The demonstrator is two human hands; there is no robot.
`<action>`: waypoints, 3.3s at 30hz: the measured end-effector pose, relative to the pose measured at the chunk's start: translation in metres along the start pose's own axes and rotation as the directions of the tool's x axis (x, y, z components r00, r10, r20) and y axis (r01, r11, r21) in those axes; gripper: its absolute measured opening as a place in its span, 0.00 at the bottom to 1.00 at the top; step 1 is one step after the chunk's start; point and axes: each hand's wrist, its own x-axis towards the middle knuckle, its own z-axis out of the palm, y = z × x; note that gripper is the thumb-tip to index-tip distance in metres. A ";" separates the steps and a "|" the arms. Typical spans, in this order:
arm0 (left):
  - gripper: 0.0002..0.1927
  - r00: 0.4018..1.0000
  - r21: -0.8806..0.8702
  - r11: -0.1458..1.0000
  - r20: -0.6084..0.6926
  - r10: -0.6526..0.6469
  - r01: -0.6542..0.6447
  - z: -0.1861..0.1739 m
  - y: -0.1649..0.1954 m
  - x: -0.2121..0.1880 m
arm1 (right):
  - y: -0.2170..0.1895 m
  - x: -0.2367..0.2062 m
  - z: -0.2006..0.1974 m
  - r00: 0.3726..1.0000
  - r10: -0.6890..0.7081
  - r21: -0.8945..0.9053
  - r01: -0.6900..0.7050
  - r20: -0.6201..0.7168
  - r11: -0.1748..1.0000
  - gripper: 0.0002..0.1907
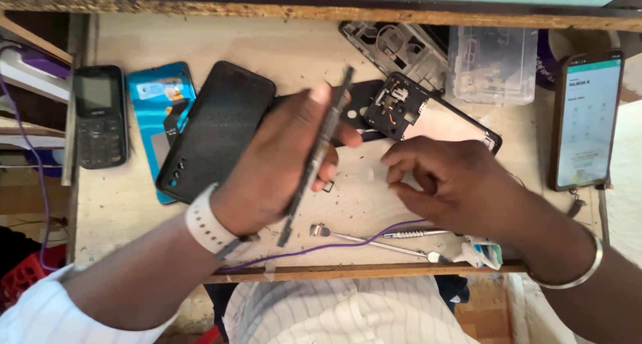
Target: The person disassembles a smartphone at a repair bench. They pry the back cover and frame apart by hand, use a metal spudger to lever the screen assembly away from the housing, work around the battery with the spudger, and use a screwdriver on the exposed internals before lifting the frame off the body.
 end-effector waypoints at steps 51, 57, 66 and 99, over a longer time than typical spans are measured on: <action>0.29 0.982 -0.061 0.996 -0.183 0.049 -0.061 -0.025 -0.021 0.008 | -0.077 -0.045 0.033 0.864 0.328 -0.682 0.024 0.382 0.731 0.13; 0.30 0.979 -0.083 0.995 -0.197 0.044 -0.061 -0.018 -0.010 0.004 | -0.106 -0.033 0.037 0.849 0.393 -0.726 -0.018 0.352 0.688 0.14; 0.31 0.982 -0.077 0.993 -0.173 0.074 -0.088 -0.022 -0.016 0.006 | -0.110 -0.040 0.051 0.845 0.460 -0.759 -0.105 0.273 0.643 0.19; 0.31 0.984 -0.067 0.995 -0.165 0.065 -0.077 -0.025 -0.015 0.006 | -0.115 0.004 0.046 0.977 -0.124 -0.650 0.208 0.173 0.731 0.06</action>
